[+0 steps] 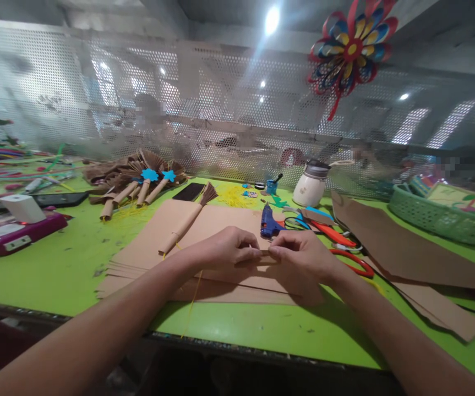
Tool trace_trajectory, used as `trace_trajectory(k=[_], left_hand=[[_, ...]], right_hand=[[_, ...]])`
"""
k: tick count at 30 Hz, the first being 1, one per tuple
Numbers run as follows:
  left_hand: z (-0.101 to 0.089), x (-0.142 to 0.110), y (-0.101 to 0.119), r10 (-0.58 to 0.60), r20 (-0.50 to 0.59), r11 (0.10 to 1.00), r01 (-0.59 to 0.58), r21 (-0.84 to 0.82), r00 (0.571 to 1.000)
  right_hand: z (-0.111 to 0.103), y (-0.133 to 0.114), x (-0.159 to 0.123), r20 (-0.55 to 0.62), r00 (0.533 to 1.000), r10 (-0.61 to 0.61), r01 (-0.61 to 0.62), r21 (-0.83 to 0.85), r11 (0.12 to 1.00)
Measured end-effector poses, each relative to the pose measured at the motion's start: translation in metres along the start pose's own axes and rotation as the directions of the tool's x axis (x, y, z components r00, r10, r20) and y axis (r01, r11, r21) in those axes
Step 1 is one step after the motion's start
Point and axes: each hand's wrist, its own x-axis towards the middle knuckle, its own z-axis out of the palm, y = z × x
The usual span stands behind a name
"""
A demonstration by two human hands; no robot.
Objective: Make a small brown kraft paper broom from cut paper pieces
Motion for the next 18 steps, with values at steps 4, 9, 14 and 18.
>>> trace_trajectory(k=[4,9,14,18], left_hand=[[-0.0013,-0.001,-0.0007,0.014,0.01,0.997,-0.015,0.074,1.0],[-0.001,-0.0022,0.0049,0.006,0.014,0.999,-0.007,0.054,1.0],[0.0002,-0.0017,0.0058,0.01,0.048,1.0,-0.009,-0.024,0.999],[0.001,-0.0019,0.0003,0.013,0.019,0.998,-0.014,0.057,1.0]], right_hand=[[-0.0014,0.0018,0.0003,0.048,0.999,-0.026,0.027,-0.038,0.999],[-0.0008,0.0029,-0.0001,0.08,0.996,-0.047,0.047,0.0,0.999],[-0.0014,-0.0003,-0.0016,0.043,0.998,0.035,-0.036,0.034,0.999],[-0.0046,-0.0021,-0.0015,0.023,0.999,0.043,-0.043,-0.004,0.999]])
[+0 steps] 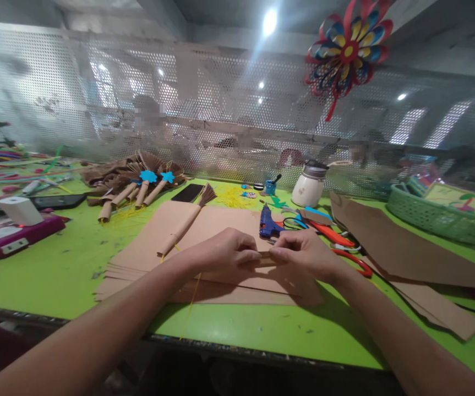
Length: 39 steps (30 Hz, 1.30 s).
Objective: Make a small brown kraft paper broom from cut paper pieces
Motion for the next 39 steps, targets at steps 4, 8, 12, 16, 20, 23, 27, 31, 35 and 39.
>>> trace_trajectory(k=[4,8,12,16,20,23,27,31,35,39], left_hand=[[-0.001,-0.001,-0.002,0.053,0.017,0.993,-0.054,0.106,0.998],[-0.003,0.0,0.001,0.032,0.065,0.999,-0.032,-0.009,0.997],[-0.005,0.004,0.0,0.018,-0.038,0.996,-0.021,-0.083,0.999],[-0.011,0.006,-0.004,-0.015,-0.075,0.994,0.007,-0.105,0.997],[-0.016,0.005,-0.005,-0.017,-0.047,0.978,0.007,-0.207,0.999],[-0.016,0.003,-0.004,-0.015,-0.027,0.91,0.002,-0.415,1.0],[-0.009,0.002,-0.003,-0.004,0.021,0.698,0.018,-0.715,1.0],[0.0,0.002,-0.003,0.049,0.121,0.542,0.075,-0.837,0.991],[0.005,0.0,0.005,0.136,0.237,0.521,0.134,-0.843,0.962],[0.006,-0.002,0.013,0.187,0.316,0.591,0.151,-0.793,0.93]], right_hand=[[-0.005,0.002,0.001,0.028,0.999,0.043,-0.044,0.036,0.998],[-0.012,0.005,0.002,0.065,0.994,0.084,-0.092,0.142,0.986],[-0.016,0.007,0.001,0.064,0.995,0.079,-0.091,0.21,0.973],[-0.017,0.013,0.002,0.051,0.997,0.053,-0.065,0.27,0.961],[-0.017,0.018,0.003,0.04,0.997,0.06,-0.072,0.493,0.867],[-0.015,0.016,0.004,0.032,0.999,0.033,-0.046,0.668,0.743],[-0.01,0.009,0.001,0.074,0.996,-0.05,-0.016,0.698,0.716],[-0.005,0.0,-0.005,0.173,0.974,-0.143,0.007,0.613,0.79],[-0.002,-0.003,-0.007,0.176,0.956,-0.236,0.088,0.594,0.799],[-0.001,-0.001,-0.006,0.216,0.947,-0.238,0.062,0.603,0.795]])
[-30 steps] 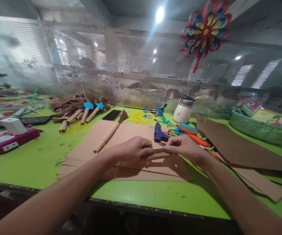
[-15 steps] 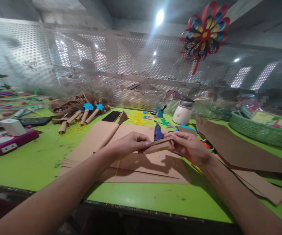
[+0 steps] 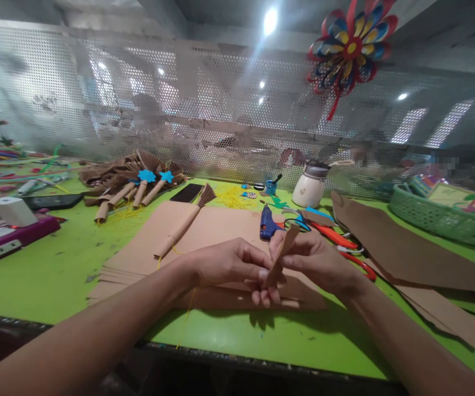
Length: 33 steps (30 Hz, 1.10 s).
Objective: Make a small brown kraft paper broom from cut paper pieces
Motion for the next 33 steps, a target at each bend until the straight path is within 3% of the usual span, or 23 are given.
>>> trace_trajectory(k=[2,4,6,8,10,12,16,18,22,27,33], left_hand=[[-0.003,0.0,0.001,-0.009,-0.09,0.994,0.019,0.107,0.996],[-0.01,0.0,0.002,0.027,-0.272,0.971,0.04,0.236,0.962],[-0.02,0.001,0.002,0.1,-0.459,0.943,0.064,0.328,0.883],[-0.026,0.002,0.001,0.151,-0.554,0.935,0.063,0.348,0.819],[-0.026,0.004,-0.002,0.186,-0.547,0.924,0.044,0.379,0.816],[-0.021,0.007,-0.006,0.215,-0.48,0.875,0.05,0.481,0.851],[-0.011,0.009,-0.017,0.21,-0.387,0.674,0.153,0.723,0.898],[-0.009,0.009,-0.021,0.195,-0.372,0.616,0.182,0.766,0.908],[-0.01,0.008,-0.022,0.188,-0.336,0.608,0.159,0.778,0.923],[-0.011,0.012,-0.023,0.233,-0.321,0.513,0.164,0.843,0.918],[-0.012,0.015,-0.025,0.297,-0.274,0.406,0.139,0.903,0.915]], right_hand=[[-0.002,0.0,0.0,-0.06,0.998,0.027,-0.03,-0.052,0.998],[-0.005,-0.002,0.001,-0.091,0.993,0.069,-0.082,-0.143,0.986],[-0.007,-0.004,0.001,-0.059,0.988,0.139,-0.151,-0.295,0.943],[-0.008,-0.005,0.003,0.011,0.977,0.211,-0.178,-0.497,0.85],[-0.007,-0.004,0.004,0.078,0.964,0.254,-0.136,-0.676,0.724],[-0.004,-0.001,0.006,0.099,0.962,0.254,-0.086,-0.774,0.627],[0.001,0.005,0.006,0.012,0.98,0.199,-0.098,-0.84,0.534],[0.002,0.006,0.006,-0.034,0.982,0.185,-0.124,-0.854,0.505],[0.004,0.009,0.006,-0.068,0.988,0.14,-0.128,-0.864,0.488],[0.007,0.011,0.007,-0.049,0.997,0.061,-0.071,-0.892,0.446],[0.006,0.011,0.006,-0.005,0.997,0.08,-0.038,-0.911,0.41]])
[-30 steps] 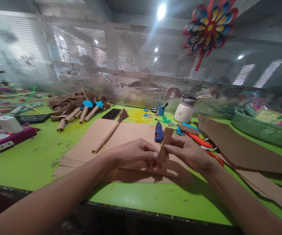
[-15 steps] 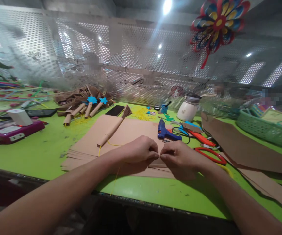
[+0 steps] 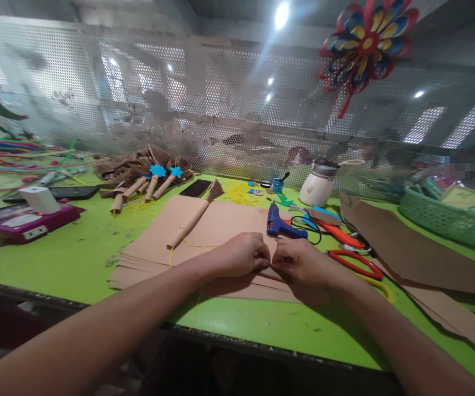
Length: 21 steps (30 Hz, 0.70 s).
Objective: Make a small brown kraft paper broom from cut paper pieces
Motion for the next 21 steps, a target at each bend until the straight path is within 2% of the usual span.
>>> trace_trajectory(k=[5,9,17,21], left_hand=[[0.0052,-0.0014,-0.0015,0.034,-0.026,0.998,-0.033,0.051,0.999],[0.0059,-0.0036,-0.0025,0.038,-0.053,0.996,-0.033,0.08,0.998],[0.0014,-0.004,-0.0002,0.043,-0.027,0.998,-0.042,0.049,0.999],[0.0009,-0.0048,0.0013,0.034,-0.028,0.999,-0.033,0.044,0.999]], right_hand=[[0.0014,0.0021,-0.0016,-0.028,0.999,-0.03,0.029,-0.034,0.999],[0.0029,0.0038,-0.0018,-0.012,1.0,0.006,-0.006,-0.014,1.0],[0.0019,0.0038,-0.0016,0.019,0.999,-0.043,0.043,-0.034,0.998],[0.002,-0.0008,-0.0057,0.003,1.0,-0.021,0.022,-0.09,0.996]])
